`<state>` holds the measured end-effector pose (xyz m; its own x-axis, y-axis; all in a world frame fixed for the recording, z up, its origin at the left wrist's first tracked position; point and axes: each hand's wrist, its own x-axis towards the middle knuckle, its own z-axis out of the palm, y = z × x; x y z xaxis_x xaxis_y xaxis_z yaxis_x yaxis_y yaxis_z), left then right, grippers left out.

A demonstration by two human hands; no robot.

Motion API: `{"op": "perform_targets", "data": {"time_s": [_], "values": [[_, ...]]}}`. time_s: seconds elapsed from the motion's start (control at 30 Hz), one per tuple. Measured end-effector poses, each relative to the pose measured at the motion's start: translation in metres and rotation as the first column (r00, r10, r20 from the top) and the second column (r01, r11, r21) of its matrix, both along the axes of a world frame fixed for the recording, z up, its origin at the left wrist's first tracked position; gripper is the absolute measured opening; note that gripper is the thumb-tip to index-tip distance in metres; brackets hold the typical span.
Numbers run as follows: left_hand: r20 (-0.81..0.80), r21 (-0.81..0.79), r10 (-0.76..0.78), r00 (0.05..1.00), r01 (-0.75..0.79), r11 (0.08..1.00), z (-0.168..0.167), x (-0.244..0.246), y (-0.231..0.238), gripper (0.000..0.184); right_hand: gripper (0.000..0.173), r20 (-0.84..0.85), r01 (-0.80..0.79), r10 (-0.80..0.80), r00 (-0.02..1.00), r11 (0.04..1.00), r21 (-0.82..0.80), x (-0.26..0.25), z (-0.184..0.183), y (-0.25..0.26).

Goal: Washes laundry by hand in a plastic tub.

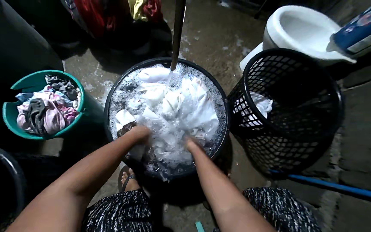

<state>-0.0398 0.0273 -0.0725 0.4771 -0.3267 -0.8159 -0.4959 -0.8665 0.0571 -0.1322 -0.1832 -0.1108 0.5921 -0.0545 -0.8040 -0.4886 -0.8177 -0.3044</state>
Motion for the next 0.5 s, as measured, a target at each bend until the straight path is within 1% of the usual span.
{"op": "perform_targets", "data": {"time_s": [0.03, 0.07, 0.1, 0.13, 0.17, 0.2, 0.23, 0.27, 0.3, 0.33, 0.37, 0.4, 0.43, 0.47, 0.5], "values": [[0.015, -0.106, -0.007, 1.000, 0.009, 0.994, 0.003, 0.006, 0.001, 0.036, 0.046, 0.014, -0.038, 0.038, 0.999, 0.999, -0.004, 0.007, 0.009, -0.001], [0.057, -0.237, 0.013, 0.998, 0.001, 0.972, 0.005, 0.009, 0.001, 0.036, 0.042, 0.062, -0.050, 0.048, 0.997, 0.998, 0.031, 0.016, 0.019, -0.006], [0.098, -0.379, 0.055, 0.994, -0.014, 0.925, 0.005, 0.009, 0.000, 0.037, 0.037, 0.160, -0.024, 0.004, 0.987, 0.992, 0.123, 0.023, 0.031, -0.013], [0.091, -0.512, 0.119, 0.989, -0.056, 0.857, 0.007, 0.008, -0.004, 0.038, 0.032, 0.280, -0.008, -0.070, 0.958, 0.964, 0.266, 0.028, 0.047, -0.022], [0.024, -0.616, 0.182, 0.983, -0.129, 0.777, 0.012, 0.005, -0.011, 0.038, 0.030, 0.381, -0.044, -0.125, 0.916, 0.912, 0.407, 0.032, 0.068, -0.030], [-0.080, -0.672, 0.224, 0.971, -0.218, 0.708, 0.020, 0.002, -0.018, 0.041, 0.031, 0.427, -0.089, -0.159, 0.890, 0.857, 0.507, 0.038, 0.094, -0.034], [-0.192, -0.686, 0.251, 0.949, -0.312, 0.657, 0.027, -0.002, -0.025, 0.045, 0.030, 0.469, -0.131, -0.205, 0.859, 0.798, 0.589, 0.041, 0.119, -0.036], [-0.277, -0.674, 0.250, 0.928, -0.373, 0.638, 0.032, -0.003, -0.029, 0.050, 0.029, 0.500, -0.162, -0.272, 0.823, 0.730, 0.663, 0.040, 0.141, -0.038], [-0.314, -0.678, 0.232, 0.921, -0.388, 0.624, 0.034, -0.005, -0.032, 0.048, 0.027, 0.521, -0.190, -0.345, 0.781, 0.664, 0.723, 0.037, 0.161, -0.039], [-0.317, -0.686, 0.213, 0.924, -0.379, 0.622, 0.033, -0.005, -0.034, 0.045, 0.023, 0.538, -0.223, -0.405, 0.739, 0.606, 0.763, 0.034, 0.177, -0.042], [-0.297, -0.723, 0.206, 0.932, -0.361, 0.589, 0.031, -0.004, -0.035, 0.038, 0.018, 0.551, -0.235, -0.451, 0.702, 0.584, 0.777, 0.032, 0.187, -0.046], [-0.300, -0.760, 0.207, 0.931, -0.364, 0.539, 0.030, -0.002, -0.035, 0.035, 0.012, 0.579, -0.228, -0.462, 0.672, 0.615, 0.755, 0.030, 0.192, -0.052], [-0.312, -0.779, 0.244, 0.918, -0.395, 0.488, 0.033, 0.001, -0.034, 0.035, 0.007, 0.612, -0.190, -0.442, 0.656, 0.687, 0.701, 0.030, 0.191, -0.059], [-0.311, -0.796, 0.304, 0.900, -0.422, 0.434, 0.036, 0.005, -0.031, 0.037, 0.008, 0.636, -0.133, -0.393, 0.665, 0.775, 0.618, 0.031, 0.186, -0.066], [-0.284, -0.818, 0.377, 0.881, -0.429, 0.385, 0.041, 0.009, -0.028, 0.040, 0.014, 0.640, -0.066, -0.321, 0.698, 0.862, 0.503, 0.034, 0.175, -0.074]]}}
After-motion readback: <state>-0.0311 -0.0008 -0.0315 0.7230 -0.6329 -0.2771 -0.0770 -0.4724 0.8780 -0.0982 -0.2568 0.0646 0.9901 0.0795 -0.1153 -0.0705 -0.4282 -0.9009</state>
